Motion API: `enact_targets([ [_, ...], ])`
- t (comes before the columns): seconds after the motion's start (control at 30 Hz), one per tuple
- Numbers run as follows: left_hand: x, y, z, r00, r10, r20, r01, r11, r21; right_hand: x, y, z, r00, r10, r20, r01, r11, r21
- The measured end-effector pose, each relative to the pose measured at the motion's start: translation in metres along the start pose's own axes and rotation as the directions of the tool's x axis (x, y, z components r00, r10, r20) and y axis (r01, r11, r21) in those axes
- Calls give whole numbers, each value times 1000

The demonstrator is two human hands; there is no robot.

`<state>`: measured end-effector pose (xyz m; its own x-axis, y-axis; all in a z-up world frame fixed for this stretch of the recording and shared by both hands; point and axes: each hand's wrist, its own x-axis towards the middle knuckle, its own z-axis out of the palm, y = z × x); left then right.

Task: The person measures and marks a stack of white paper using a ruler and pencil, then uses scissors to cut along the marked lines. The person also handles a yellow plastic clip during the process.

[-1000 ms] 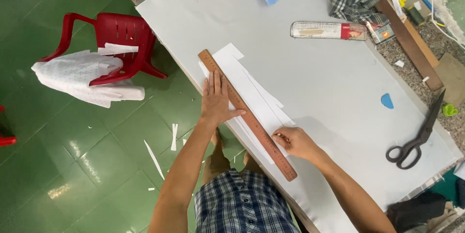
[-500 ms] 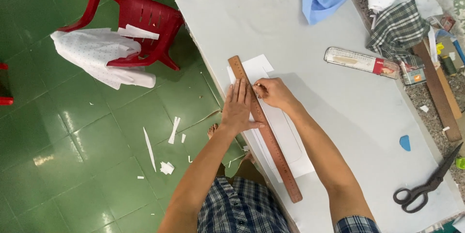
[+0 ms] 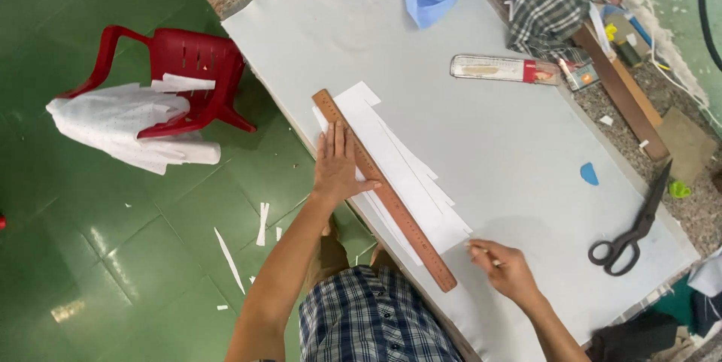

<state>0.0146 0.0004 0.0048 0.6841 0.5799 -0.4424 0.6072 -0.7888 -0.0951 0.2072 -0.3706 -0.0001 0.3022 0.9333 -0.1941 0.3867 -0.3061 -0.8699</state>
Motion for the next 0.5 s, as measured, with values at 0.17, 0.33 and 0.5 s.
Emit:
enact_targets([
  [0.17,18,-24,-51,983,-19,185,40,993,-110,-20,-30,14,785,115,-609,-170,985,-33],
  [0.33,96,-73,-54,989,-115,97,123,989,-82,11,-69,97,719,112,-686,-220,973,-72],
  [0.5,151,-105,-43,769,480,-421,-352,869,347,90,-105,150,573,-5,-820,-229,959,-165],
])
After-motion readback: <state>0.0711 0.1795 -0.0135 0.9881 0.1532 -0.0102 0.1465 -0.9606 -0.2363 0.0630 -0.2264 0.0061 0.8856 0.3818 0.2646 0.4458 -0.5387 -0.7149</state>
